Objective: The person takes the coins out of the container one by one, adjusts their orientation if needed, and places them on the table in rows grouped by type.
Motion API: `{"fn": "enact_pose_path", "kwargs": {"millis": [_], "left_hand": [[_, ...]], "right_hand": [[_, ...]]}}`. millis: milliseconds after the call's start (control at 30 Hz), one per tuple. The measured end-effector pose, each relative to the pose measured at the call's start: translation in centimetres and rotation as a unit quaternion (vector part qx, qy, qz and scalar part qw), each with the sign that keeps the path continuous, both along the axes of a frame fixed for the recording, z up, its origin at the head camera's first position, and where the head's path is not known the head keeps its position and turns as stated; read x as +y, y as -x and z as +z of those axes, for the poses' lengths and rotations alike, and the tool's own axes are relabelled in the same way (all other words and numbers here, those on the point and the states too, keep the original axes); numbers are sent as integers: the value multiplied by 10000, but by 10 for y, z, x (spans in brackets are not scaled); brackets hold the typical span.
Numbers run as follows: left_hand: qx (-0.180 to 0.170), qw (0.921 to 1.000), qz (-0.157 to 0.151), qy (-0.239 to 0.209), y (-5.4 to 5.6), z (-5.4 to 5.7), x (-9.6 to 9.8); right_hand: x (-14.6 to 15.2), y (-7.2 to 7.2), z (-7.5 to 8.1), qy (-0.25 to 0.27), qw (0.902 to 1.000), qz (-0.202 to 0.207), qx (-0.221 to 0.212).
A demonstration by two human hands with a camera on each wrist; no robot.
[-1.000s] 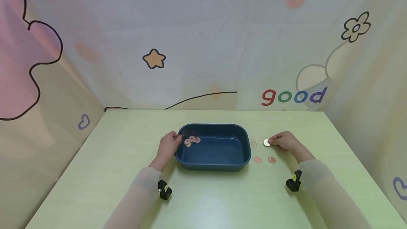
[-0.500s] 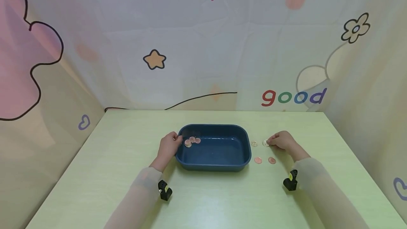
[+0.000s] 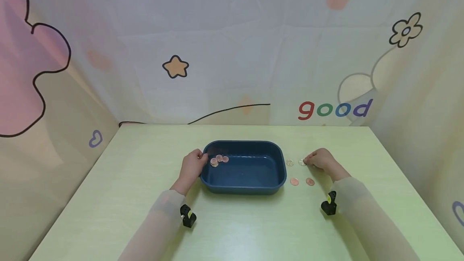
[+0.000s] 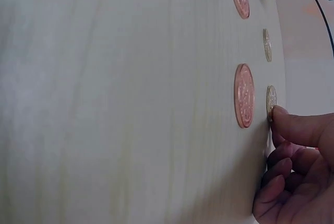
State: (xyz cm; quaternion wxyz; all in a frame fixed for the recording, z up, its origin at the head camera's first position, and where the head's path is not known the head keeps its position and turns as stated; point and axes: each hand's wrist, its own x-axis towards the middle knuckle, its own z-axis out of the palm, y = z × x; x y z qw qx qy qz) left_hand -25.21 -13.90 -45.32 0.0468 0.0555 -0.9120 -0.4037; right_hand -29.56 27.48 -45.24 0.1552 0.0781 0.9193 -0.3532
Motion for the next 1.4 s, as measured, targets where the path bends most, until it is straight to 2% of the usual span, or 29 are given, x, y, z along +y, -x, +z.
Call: {"fn": "enact_pose_path", "kwargs": {"millis": [267, 500, 600, 767, 833, 933, 1033, 1167, 1267, 1400], "left_hand": [[-33, 10000, -35, -45, -1, 1, -1], [13, 10000, 3, -51, -1, 0, -1], [-26, 9999, 2, -103, 0, 1, -1], [-119, 9998, -11, -154, 0, 2, -1], [-107, 9998, -26, -139, 0, 2, -1], [-103, 9999, -43, -131, 0, 3, -1], [-126, 9999, -46, -97, 0, 2, -1], [-130, 9999, -43, -43, 0, 2, -1], [-97, 9999, -74, -49, 0, 3, -2], [-41, 9999, -104, -79, -1, 3, -3]], "right_hand": [[0, 5, -2, -131, 9999, -33, -14], [-4, 1, 0, -157, 9998, -85, 35], [0, 2, 3, -58, 9999, 89, -87], [4, 5, 21, 210, 9984, 367, -377], [1, 6, 35, 259, 9976, 561, -301], [-7, 8, 58, 281, 9944, 1018, 38], [-21, 15, 82, 221, 9869, 1555, 380], [-50, 26, 110, 62, 9714, 2281, 663], [-76, 33, 123, -54, 9568, 2821, 696], [-114, 40, 129, -333, 9364, 3441, 600]]}}
